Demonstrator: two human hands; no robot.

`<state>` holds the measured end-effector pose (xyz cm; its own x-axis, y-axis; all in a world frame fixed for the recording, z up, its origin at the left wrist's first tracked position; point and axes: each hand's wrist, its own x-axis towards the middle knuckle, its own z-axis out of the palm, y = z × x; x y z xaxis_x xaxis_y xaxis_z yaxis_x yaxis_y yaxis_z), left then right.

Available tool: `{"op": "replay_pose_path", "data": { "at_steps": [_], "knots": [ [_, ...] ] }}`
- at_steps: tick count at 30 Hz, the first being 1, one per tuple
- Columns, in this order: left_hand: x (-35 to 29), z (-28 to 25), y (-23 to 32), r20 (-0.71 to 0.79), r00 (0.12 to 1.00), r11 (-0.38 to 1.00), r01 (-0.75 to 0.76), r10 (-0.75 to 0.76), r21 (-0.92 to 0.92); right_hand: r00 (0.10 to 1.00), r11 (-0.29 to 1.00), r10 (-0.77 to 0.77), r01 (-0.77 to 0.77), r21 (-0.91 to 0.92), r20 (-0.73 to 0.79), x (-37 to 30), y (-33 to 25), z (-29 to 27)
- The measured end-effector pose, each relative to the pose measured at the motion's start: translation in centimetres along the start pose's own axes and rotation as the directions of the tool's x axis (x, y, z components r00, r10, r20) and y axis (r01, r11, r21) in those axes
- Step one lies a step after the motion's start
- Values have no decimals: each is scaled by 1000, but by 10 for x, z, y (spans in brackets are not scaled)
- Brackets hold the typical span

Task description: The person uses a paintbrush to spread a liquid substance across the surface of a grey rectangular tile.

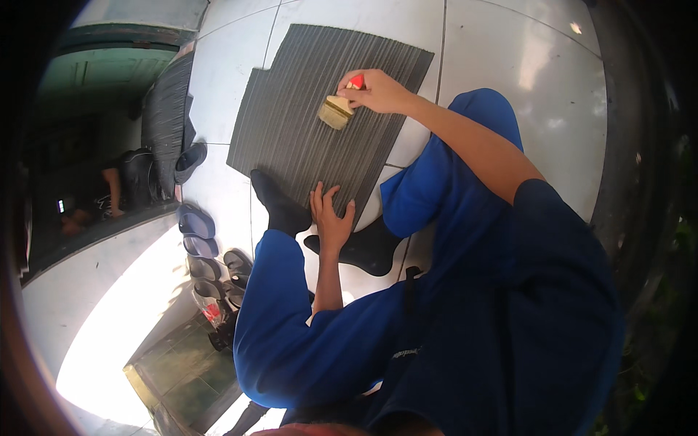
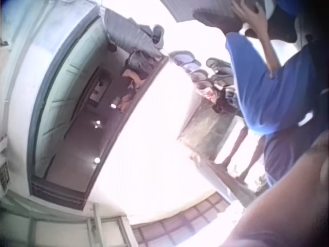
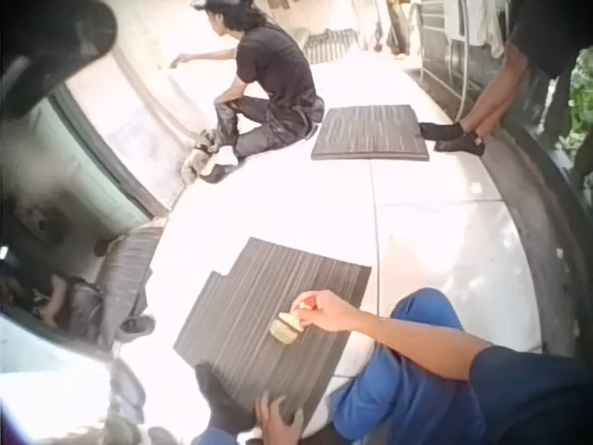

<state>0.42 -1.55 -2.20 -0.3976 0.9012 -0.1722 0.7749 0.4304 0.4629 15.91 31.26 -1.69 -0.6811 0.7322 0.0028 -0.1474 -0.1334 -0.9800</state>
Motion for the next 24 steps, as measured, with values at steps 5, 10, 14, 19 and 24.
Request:
{"op": "replay_pose_path", "data": {
  "at_steps": [5, 10, 14, 19, 24],
  "knots": [
    [5, 5, 5, -7, 1000, 1000, -19, 18, -20, 830, 918, -248, 36, -396, -499, 35, 14, -66],
    [2, -2, 7, 6, 1000, 1000, -2, 2, -27, 812, 899, -341, 134, -416, -474, 11, -5, -42],
    [2, 0, 4, 14, 1000, 1000, 6, -5, -24, 997, 995, -75, 77, -62, 34, -10, -9, 4],
    [1, 0, 4, 9, 1000, 1000, 2, -2, -8, 996, 997, 78, -78, -1, 38, -4, 1, 16],
    [2, 0, 6, 3, 1000, 1000, -4, 4, -19, 806, 937, -199, -11, -350, -558, 36, 5, -51]
  ]
}}
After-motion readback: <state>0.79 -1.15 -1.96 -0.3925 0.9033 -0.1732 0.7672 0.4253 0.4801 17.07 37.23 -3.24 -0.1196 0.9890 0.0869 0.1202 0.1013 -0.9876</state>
